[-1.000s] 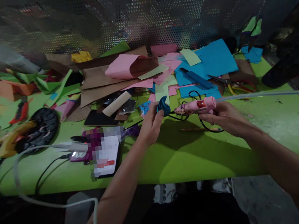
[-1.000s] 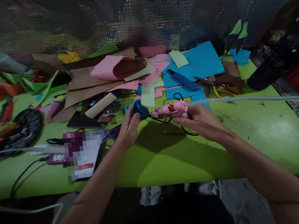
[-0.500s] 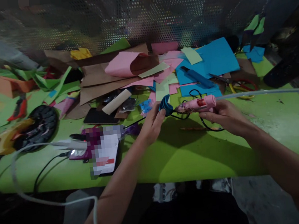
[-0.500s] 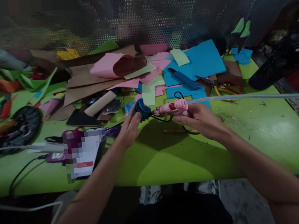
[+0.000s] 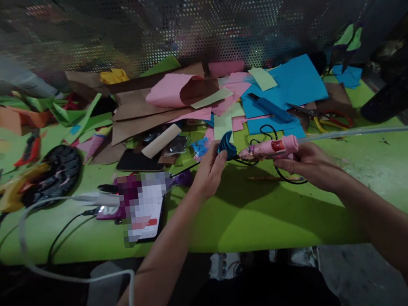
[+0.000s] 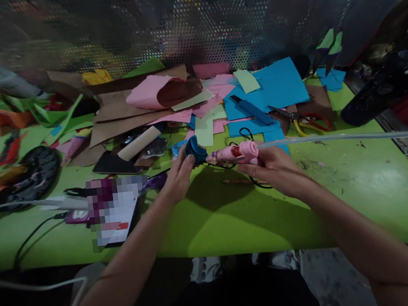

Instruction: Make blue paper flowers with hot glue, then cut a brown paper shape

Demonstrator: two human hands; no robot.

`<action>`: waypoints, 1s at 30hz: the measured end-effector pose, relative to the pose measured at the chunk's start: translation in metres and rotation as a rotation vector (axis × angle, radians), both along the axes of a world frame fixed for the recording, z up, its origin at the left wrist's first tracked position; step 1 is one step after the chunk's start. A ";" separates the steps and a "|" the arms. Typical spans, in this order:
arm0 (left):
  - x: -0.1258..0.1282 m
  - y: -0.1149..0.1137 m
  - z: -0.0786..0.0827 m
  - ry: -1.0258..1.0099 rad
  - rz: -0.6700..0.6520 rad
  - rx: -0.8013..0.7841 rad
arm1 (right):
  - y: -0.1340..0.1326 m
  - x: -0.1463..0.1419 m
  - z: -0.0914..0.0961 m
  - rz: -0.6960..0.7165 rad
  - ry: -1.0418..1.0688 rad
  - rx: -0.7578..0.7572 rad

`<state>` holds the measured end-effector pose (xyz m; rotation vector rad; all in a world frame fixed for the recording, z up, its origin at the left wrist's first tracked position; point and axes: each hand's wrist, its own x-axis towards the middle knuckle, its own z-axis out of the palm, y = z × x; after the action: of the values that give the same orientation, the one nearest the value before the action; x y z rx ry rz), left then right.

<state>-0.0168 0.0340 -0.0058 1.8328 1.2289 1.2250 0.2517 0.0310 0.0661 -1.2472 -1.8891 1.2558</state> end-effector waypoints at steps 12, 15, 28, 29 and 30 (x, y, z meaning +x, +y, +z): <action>0.001 -0.002 0.000 -0.013 -0.038 0.010 | 0.002 0.002 -0.004 0.070 -0.038 0.076; 0.002 -0.002 0.000 -0.009 -0.043 0.009 | 0.000 0.001 -0.001 0.068 -0.033 0.063; 0.000 -0.002 0.001 -0.037 -0.031 -0.003 | 0.003 0.002 -0.003 0.002 -0.078 0.052; 0.000 -0.002 0.001 -0.041 -0.026 -0.007 | 0.002 0.002 -0.002 0.004 -0.075 0.043; 0.000 -0.002 0.001 -0.046 -0.023 -0.014 | 0.002 0.002 -0.002 0.001 -0.070 0.039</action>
<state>-0.0169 0.0322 -0.0046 1.7949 1.1849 1.2359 0.2537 0.0332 0.0646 -1.2857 -1.9541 1.1842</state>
